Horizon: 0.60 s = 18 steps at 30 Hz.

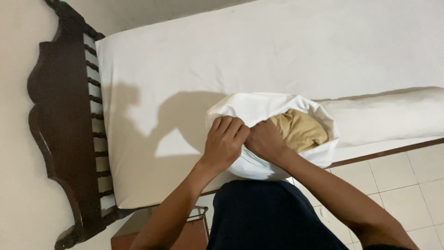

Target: Cover pillows with clean pillowcases and arrange them on the bed.

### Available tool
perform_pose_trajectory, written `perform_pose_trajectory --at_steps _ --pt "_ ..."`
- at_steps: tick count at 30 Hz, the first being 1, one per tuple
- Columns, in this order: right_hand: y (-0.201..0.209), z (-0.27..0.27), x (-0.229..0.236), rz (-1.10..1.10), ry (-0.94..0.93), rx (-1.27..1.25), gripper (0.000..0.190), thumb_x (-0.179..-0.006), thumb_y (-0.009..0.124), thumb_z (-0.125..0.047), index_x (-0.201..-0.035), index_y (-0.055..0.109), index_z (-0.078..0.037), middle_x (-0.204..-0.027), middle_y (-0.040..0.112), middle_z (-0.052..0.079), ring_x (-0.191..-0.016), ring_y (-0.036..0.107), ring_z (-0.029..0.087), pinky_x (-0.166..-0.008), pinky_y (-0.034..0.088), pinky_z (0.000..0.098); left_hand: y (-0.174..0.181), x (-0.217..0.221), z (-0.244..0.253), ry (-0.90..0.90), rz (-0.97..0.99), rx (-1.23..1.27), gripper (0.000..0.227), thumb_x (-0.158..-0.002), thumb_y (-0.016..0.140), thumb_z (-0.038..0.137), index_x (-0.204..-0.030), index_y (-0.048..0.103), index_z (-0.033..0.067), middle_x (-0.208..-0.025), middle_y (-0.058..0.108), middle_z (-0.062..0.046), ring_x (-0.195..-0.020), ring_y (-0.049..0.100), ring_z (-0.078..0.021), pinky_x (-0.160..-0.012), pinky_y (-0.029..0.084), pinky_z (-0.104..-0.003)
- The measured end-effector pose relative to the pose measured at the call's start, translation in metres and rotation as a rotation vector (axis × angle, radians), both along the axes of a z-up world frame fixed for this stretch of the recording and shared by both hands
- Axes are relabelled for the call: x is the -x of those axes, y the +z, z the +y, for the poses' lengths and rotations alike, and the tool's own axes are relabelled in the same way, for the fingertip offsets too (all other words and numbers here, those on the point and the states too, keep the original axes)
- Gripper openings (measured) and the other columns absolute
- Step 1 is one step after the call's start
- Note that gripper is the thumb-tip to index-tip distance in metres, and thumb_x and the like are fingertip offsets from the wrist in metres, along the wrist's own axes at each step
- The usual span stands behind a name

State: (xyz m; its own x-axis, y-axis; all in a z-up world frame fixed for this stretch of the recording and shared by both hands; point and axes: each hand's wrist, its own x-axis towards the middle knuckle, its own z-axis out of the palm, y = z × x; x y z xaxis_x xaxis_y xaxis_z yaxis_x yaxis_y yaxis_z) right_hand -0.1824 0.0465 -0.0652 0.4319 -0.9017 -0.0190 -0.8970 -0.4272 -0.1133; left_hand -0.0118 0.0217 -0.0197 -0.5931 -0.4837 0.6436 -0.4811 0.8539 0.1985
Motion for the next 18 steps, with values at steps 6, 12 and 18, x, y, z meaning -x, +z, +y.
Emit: perform_pose_trajectory --at_steps 6,12,18 --pt "0.039 0.032 -0.01 -0.309 0.132 0.461 0.019 -0.088 0.068 -0.019 -0.096 0.074 -0.003 -0.102 0.073 0.012 -0.099 0.071 0.026 -0.095 0.055 0.0404 -0.003 -0.024 -0.014 0.172 0.027 -0.193 0.022 -0.077 0.064 -0.009 -0.095 0.063 0.0028 -0.096 0.063 -0.012 -0.091 0.063 -0.0312 -0.082 0.047 -0.042" --pt "0.072 0.076 0.028 -0.201 -0.232 0.405 0.057 -0.077 0.074 -0.046 -0.111 0.072 -0.001 -0.112 0.068 0.02 -0.109 0.062 0.038 -0.095 0.045 0.0507 0.0 -0.024 -0.006 0.236 0.012 -0.26 0.029 -0.072 0.065 -0.01 -0.098 0.064 0.003 -0.098 0.064 -0.011 -0.087 0.063 -0.0313 -0.076 0.051 -0.041" --pt "0.059 0.108 0.038 -0.209 -0.35 0.186 0.064 -0.079 0.075 -0.044 -0.124 0.066 -0.001 -0.12 0.063 0.021 -0.114 0.055 0.037 -0.105 0.035 0.0571 0.004 0.028 -0.021 0.125 0.092 -0.126 0.028 -0.072 0.072 -0.002 -0.098 0.063 0.0026 -0.102 0.064 -0.012 -0.091 0.064 -0.0301 -0.074 0.054 -0.038"
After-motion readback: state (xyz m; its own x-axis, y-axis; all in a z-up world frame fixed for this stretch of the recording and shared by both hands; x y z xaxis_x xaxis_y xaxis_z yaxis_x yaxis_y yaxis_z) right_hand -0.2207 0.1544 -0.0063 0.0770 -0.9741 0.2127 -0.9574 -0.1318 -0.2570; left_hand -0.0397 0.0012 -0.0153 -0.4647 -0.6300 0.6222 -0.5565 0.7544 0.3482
